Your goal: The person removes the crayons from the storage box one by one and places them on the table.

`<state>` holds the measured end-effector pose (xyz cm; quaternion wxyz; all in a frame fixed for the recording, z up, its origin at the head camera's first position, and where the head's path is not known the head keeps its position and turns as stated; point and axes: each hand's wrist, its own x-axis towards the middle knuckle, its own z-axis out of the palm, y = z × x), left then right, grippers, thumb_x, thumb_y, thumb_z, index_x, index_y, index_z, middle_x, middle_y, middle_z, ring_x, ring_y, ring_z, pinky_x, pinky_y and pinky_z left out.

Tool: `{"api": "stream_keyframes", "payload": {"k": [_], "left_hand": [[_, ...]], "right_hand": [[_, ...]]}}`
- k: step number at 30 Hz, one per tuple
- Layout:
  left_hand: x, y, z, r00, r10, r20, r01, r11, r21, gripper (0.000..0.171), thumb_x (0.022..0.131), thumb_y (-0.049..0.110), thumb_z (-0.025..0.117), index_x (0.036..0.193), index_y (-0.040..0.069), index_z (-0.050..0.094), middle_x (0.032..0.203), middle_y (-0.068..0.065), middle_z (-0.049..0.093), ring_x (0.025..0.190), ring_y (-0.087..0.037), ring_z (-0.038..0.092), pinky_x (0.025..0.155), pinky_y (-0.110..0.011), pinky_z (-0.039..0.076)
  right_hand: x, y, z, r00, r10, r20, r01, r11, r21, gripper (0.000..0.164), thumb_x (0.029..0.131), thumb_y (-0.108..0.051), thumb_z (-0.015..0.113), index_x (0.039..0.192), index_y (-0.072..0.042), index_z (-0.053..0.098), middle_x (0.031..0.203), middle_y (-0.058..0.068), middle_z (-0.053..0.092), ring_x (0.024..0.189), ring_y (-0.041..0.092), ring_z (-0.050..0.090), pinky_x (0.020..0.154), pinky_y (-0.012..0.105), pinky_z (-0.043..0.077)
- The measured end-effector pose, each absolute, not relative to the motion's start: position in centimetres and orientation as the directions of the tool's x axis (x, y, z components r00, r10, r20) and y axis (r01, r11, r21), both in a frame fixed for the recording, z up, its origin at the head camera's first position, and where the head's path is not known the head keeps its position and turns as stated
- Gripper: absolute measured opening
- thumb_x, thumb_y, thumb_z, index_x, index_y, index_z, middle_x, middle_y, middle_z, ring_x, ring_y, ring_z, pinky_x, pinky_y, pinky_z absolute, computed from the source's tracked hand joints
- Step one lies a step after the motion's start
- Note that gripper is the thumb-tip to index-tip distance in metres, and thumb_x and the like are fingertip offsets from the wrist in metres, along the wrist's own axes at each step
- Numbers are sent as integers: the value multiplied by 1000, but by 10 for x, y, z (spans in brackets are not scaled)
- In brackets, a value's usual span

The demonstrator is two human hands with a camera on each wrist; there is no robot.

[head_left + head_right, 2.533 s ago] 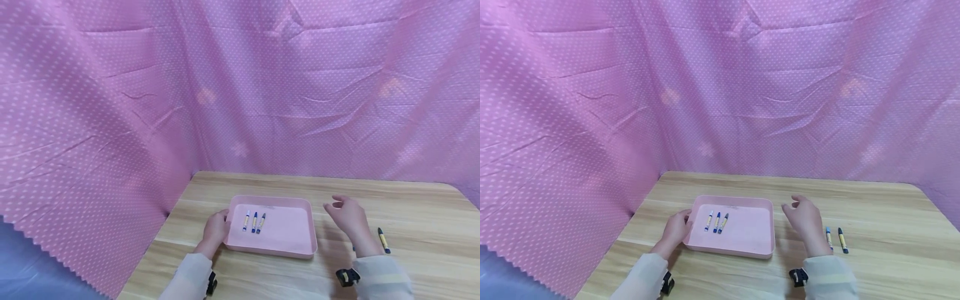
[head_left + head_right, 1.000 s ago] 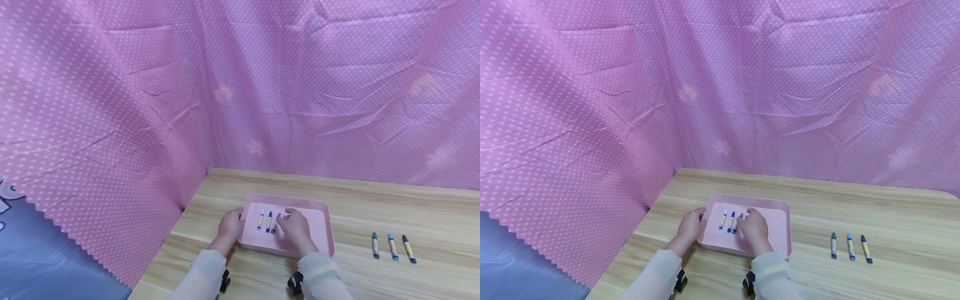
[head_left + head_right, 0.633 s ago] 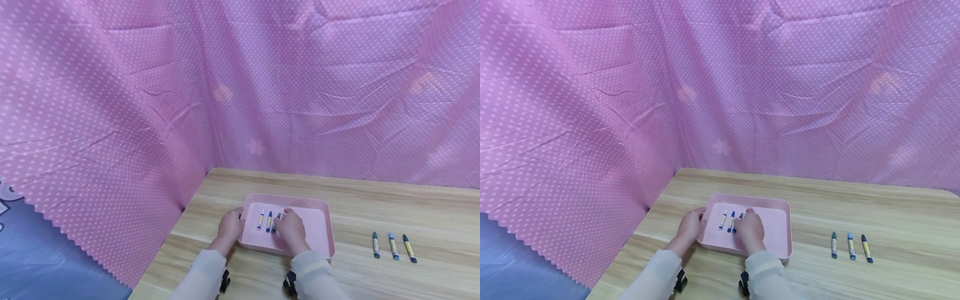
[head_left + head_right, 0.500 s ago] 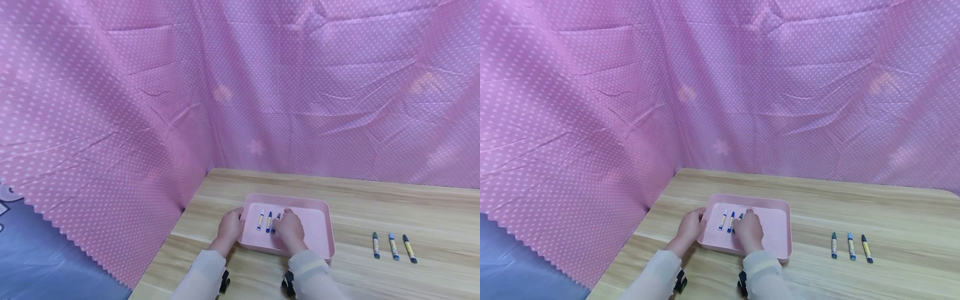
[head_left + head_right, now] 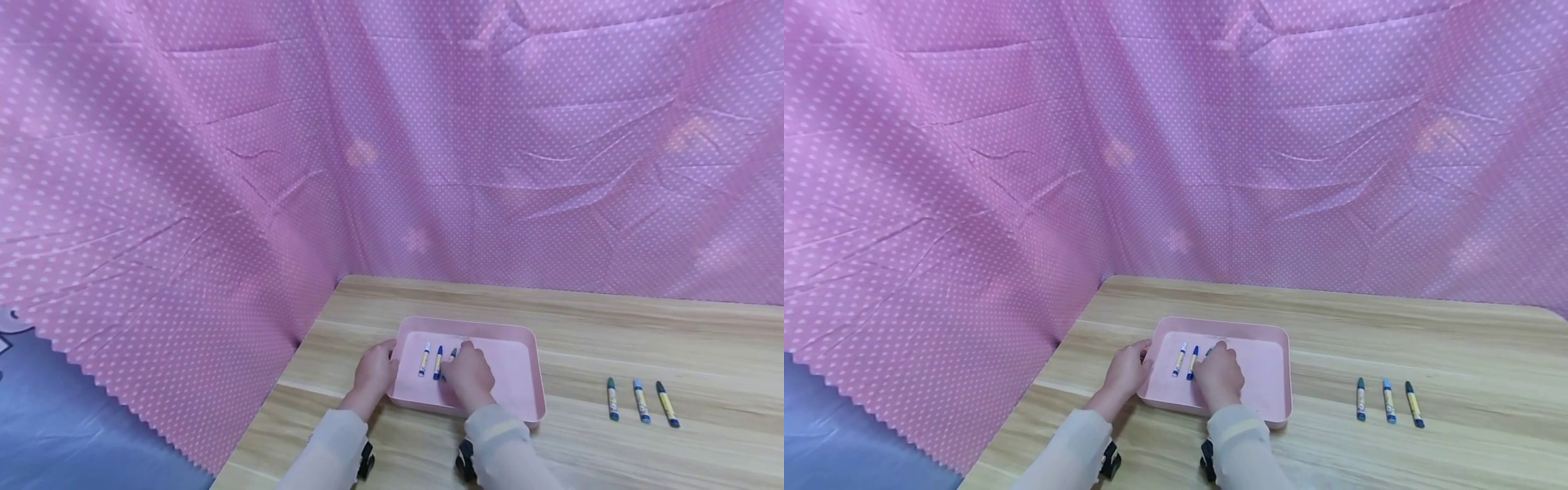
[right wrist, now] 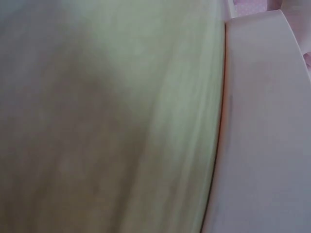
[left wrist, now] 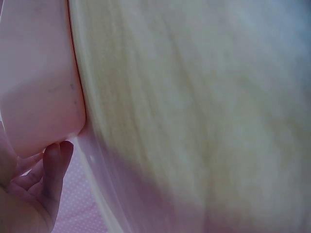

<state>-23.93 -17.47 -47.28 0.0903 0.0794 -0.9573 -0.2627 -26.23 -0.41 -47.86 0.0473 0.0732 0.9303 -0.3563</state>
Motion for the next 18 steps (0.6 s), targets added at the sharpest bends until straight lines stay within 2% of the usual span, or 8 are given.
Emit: {"api": "stream_keyframes", "payload": {"k": [4, 10, 18], "left_hand": [[-239, -175, -473, -972, -192, 139, -93, 848, 521, 39, 87, 8, 66, 126, 5, 61, 114, -14, 66, 107, -30, 60, 92, -43, 50], [-239, -176, -472, -972, -178, 153, -75, 854, 516, 39, 87, 7, 66, 125, 4, 61, 114, -15, 65, 107, -32, 60, 91, -44, 50], [-239, -176, -472, -973, -178, 147, -75, 845, 529, 39, 87, 7, 65, 126, 4, 61, 117, -15, 65, 110, -32, 59, 93, -44, 49]], "right_hand": [[-261, -3, -478, -986, 97, -136, 163, 742, -650, 55, 79, -22, 72, 121, 7, 53, 101, 23, 60, 86, 34, 60, 72, 51, 51], [-261, -2, -476, -984, 93, -149, 168, 743, -648, 33, 77, -20, 73, 96, 4, 61, 78, 12, 59, 70, 27, 56, 61, 42, 50], [-258, 2, -473, -984, 81, -158, 167, 730, -662, 24, 78, -24, 73, 80, -2, 65, 72, 8, 60, 65, 24, 55, 56, 37, 47]]}}
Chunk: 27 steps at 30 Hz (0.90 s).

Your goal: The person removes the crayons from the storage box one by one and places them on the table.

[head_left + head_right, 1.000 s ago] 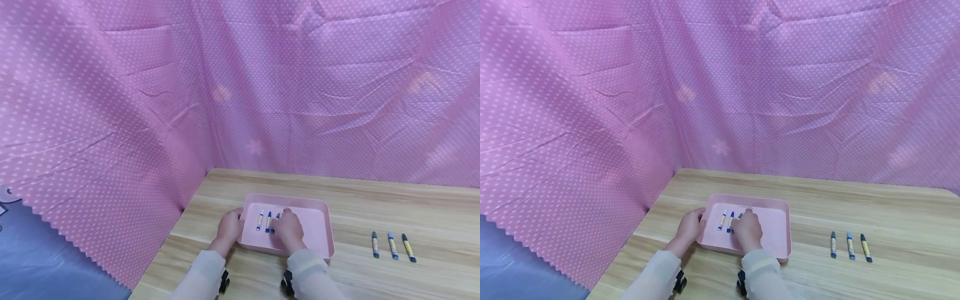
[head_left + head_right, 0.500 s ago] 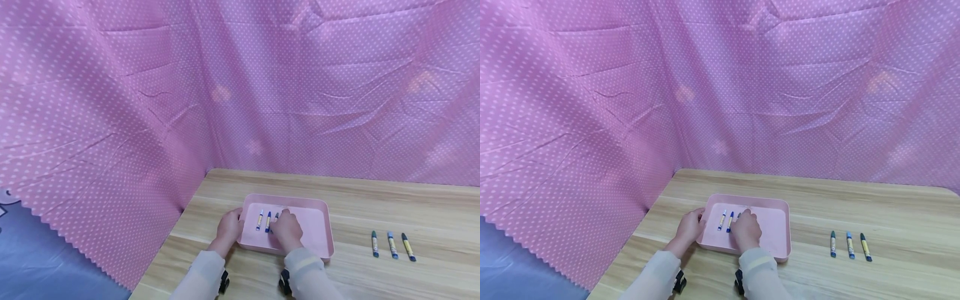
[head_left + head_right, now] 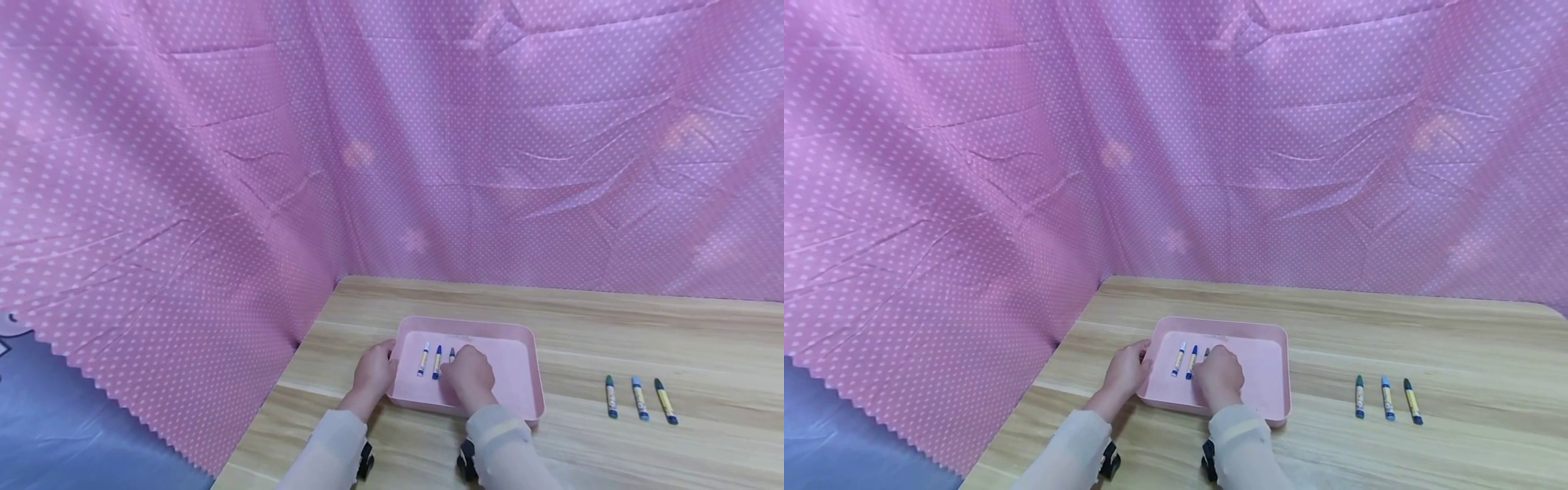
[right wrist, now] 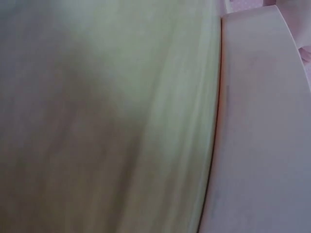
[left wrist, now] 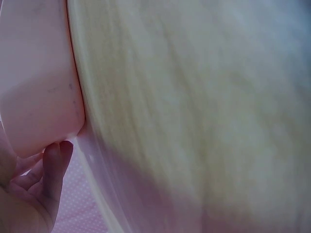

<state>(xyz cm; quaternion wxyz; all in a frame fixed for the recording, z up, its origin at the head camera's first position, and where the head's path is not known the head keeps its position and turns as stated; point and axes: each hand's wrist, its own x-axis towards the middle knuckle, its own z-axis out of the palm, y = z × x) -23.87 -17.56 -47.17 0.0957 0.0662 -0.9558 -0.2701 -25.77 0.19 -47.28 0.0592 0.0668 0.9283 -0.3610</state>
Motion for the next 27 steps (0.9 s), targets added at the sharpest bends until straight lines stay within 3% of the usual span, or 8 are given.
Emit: {"api": "stream_keyframes", "payload": {"k": [6, 12, 16, 27], "left_hand": [[-239, -176, -474, -973, -188, 137, -89, 844, 529, 41, 87, 7, 66, 128, 5, 60, 119, -14, 63, 111, -33, 58, 94, -44, 49], [-239, -176, -474, -972, -189, 136, -91, 846, 525, 41, 87, 7, 66, 128, 5, 59, 120, -14, 63, 111, -33, 58, 94, -44, 48], [-240, -175, -474, -973, -187, 132, -92, 848, 522, 42, 88, 7, 65, 129, 5, 59, 120, -14, 63, 112, -33, 58, 94, -43, 48], [-241, -178, -476, -974, -178, 139, -83, 855, 512, 40, 88, 8, 66, 127, 5, 60, 120, -15, 63, 112, -33, 57, 94, -44, 48]], "right_hand": [[-256, 6, -472, -986, 72, -149, 156, 700, -696, 22, 79, -25, 71, 72, -6, 62, 68, 5, 60, 61, 22, 54, 54, 34, 43], [-257, 13, -470, -992, 63, -113, 128, 594, -794, 27, 79, -20, 71, 95, 1, 68, 80, 7, 67, 74, 23, 60, 67, 36, 48], [-258, 17, -468, -993, 55, -100, 114, 503, -857, 29, 80, -17, 69, 101, 2, 67, 85, 8, 67, 78, 23, 61, 72, 37, 50], [-258, 31, -448, -1000, 15, -19, 24, 468, -883, 32, 78, -17, 65, 105, -1, 68, 74, 3, 65, 62, 15, 60, 59, 29, 50]]}}
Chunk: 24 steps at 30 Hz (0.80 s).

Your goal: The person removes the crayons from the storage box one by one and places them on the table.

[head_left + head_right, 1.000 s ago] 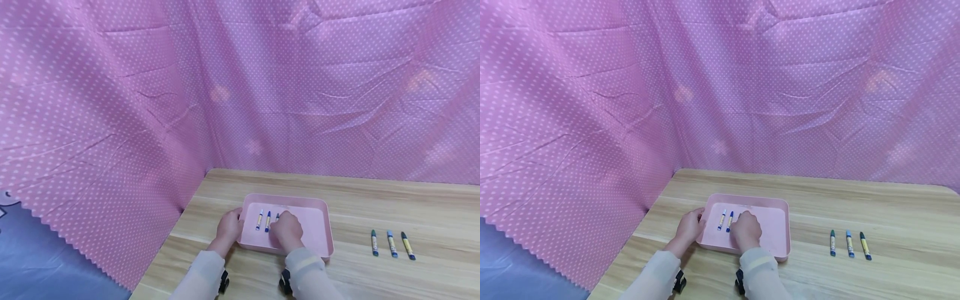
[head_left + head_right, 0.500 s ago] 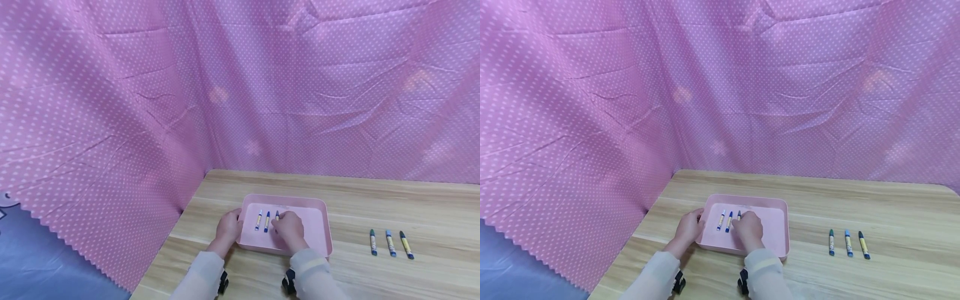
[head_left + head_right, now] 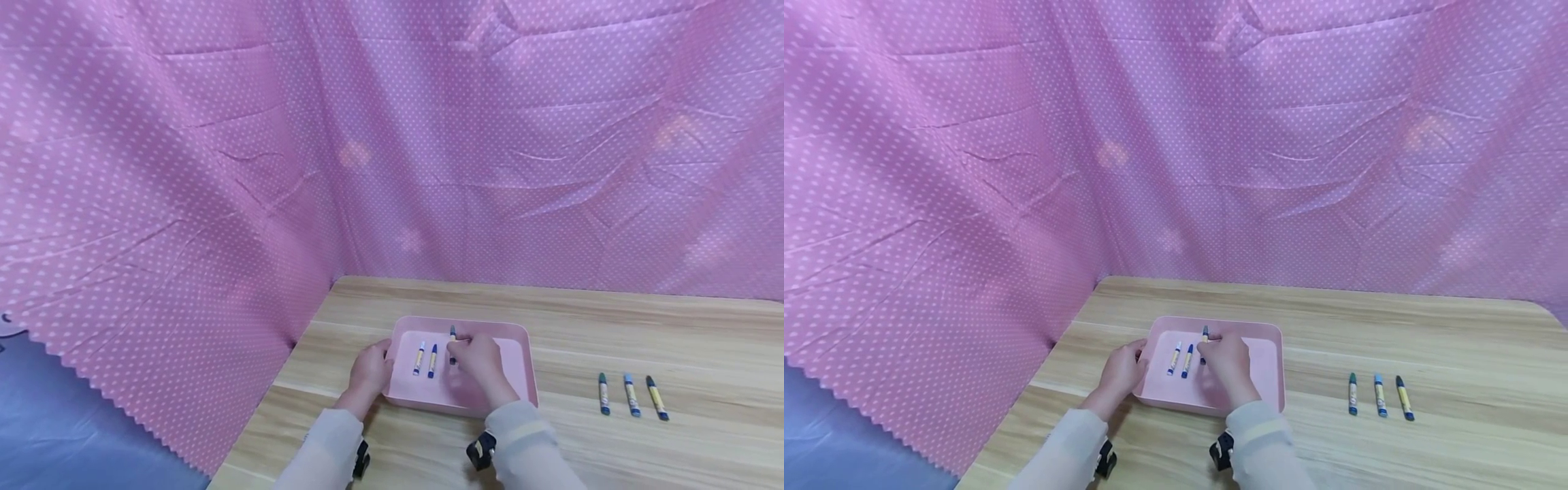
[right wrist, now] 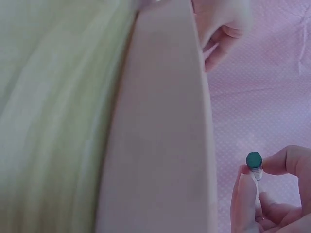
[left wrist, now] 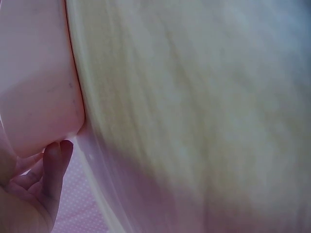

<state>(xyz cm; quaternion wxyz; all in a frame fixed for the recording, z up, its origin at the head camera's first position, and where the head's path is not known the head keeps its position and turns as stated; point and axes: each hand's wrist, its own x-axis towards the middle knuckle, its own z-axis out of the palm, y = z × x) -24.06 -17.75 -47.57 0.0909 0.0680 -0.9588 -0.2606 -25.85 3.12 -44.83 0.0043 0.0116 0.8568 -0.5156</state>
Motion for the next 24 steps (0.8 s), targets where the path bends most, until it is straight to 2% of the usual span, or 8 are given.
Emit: {"api": "stream_keyframes", "payload": {"k": [8, 12, 19, 24], "left_hand": [[-241, -177, -475, -976, -187, 115, -101, 847, 522, 41, 88, 8, 65, 129, 5, 59, 123, -14, 62, 115, -32, 56, 95, -43, 47], [-241, -175, -474, -975, -201, 90, -124, 837, 532, 41, 90, 8, 64, 131, 6, 57, 125, -13, 61, 117, -31, 55, 96, -42, 47], [-240, -175, -473, -974, -204, 93, -124, 835, 536, 41, 90, 8, 64, 130, 7, 57, 124, -12, 62, 116, -30, 56, 95, -42, 48], [-240, -176, -473, -974, -207, 89, -127, 831, 541, 41, 90, 8, 64, 130, 7, 57, 124, -12, 61, 115, -31, 56, 95, -42, 48]], "right_hand": [[-254, 50, -429, -1000, -8, 16, -18, 429, -903, 37, 80, -12, 62, 114, 2, 65, 82, 8, 69, 61, 14, 63, 58, 28, 53], [-254, 65, -425, -999, 8, 54, -45, 420, -907, 37, 79, -9, 61, 113, 3, 66, 89, 12, 70, 62, 16, 65, 57, 27, 56], [-256, 94, -422, -1000, 7, 31, -25, 423, -906, 42, 82, -12, 58, 119, 7, 60, 101, 19, 67, 71, 22, 66, 61, 29, 58], [-253, 113, -419, -1000, 15, 15, -7, 443, -896, 42, 83, -12, 57, 120, 7, 59, 102, 20, 66, 74, 25, 67, 62, 30, 58]]}}
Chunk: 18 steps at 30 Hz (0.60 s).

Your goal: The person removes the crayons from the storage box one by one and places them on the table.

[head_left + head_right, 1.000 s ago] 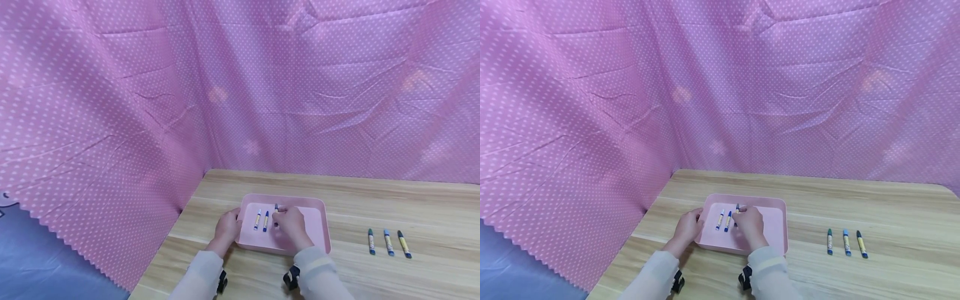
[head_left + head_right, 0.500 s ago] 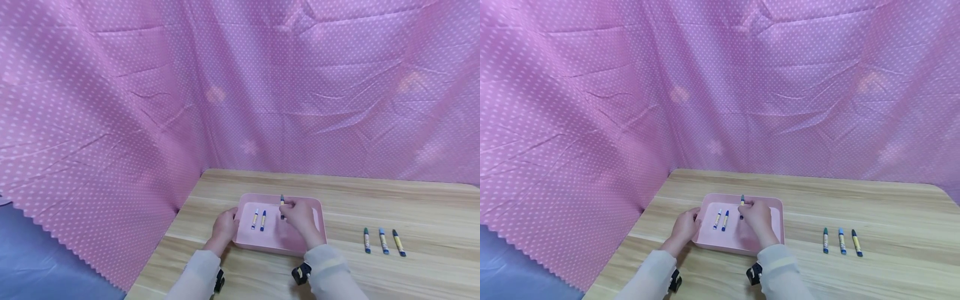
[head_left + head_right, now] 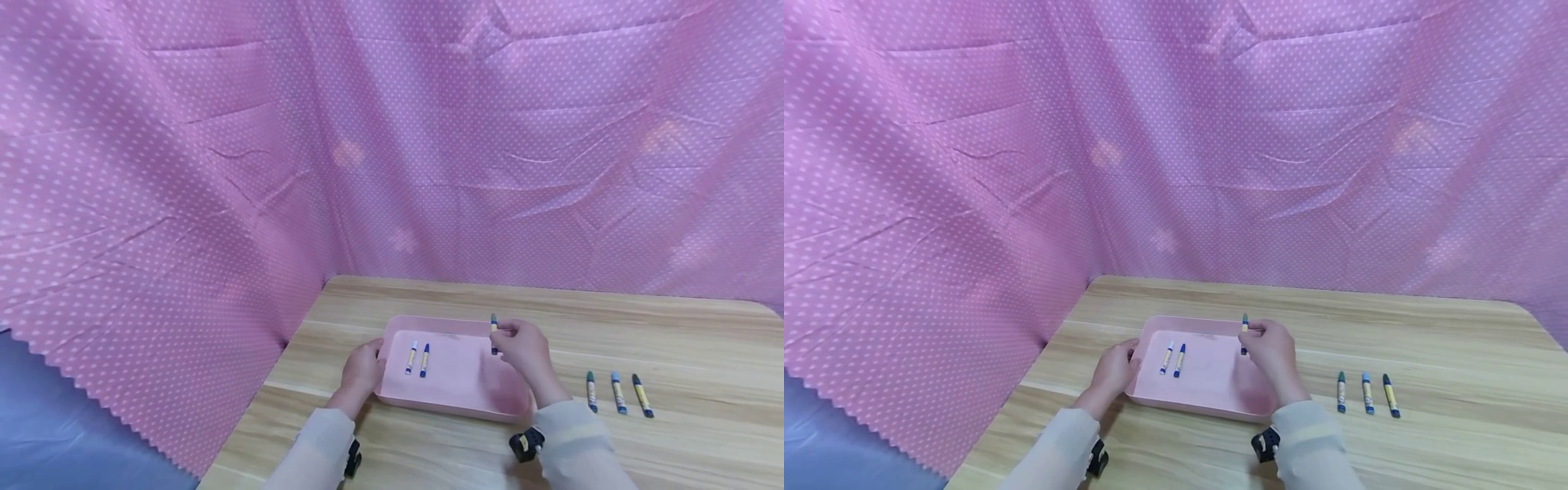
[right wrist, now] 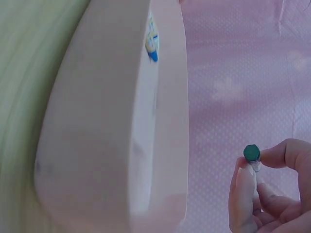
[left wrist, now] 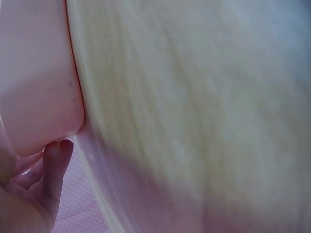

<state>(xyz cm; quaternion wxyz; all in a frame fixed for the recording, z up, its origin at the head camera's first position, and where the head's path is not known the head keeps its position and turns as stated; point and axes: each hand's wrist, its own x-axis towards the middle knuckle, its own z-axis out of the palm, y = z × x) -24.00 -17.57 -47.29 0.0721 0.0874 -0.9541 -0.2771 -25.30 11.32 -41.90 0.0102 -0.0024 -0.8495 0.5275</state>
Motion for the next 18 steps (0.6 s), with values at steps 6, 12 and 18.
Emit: {"api": "stream_keyframes", "payload": {"k": [6, 12, 18], "left_hand": [[-240, -176, -474, -977, -193, 92, -116, 838, 533, 42, 90, 9, 64, 131, 7, 57, 125, -13, 61, 116, -32, 55, 96, -44, 47], [-240, -176, -476, -977, -195, 89, -119, 838, 533, 42, 90, 8, 64, 131, 7, 56, 126, -13, 59, 117, -32, 54, 97, -45, 46], [-240, -176, -475, -979, -184, 85, -110, 835, 539, 42, 90, 7, 63, 131, 6, 56, 126, -14, 60, 116, -32, 55, 96, -44, 47]], "right_hand": [[-246, 142, -419, -999, 32, -19, 33, 497, -867, 44, 86, -15, 57, 125, 7, 55, 107, 22, 64, 82, 30, 66, 66, 31, 58], [-242, 168, -423, -998, 42, -39, 56, 550, -833, 49, 88, -19, 55, 128, 8, 51, 113, 26, 61, 85, 31, 66, 69, 36, 57], [-239, 193, -434, -998, 50, -25, 50, 615, -787, 48, 87, -21, 55, 126, 6, 55, 114, 26, 62, 95, 35, 61, 79, 46, 51]]}}
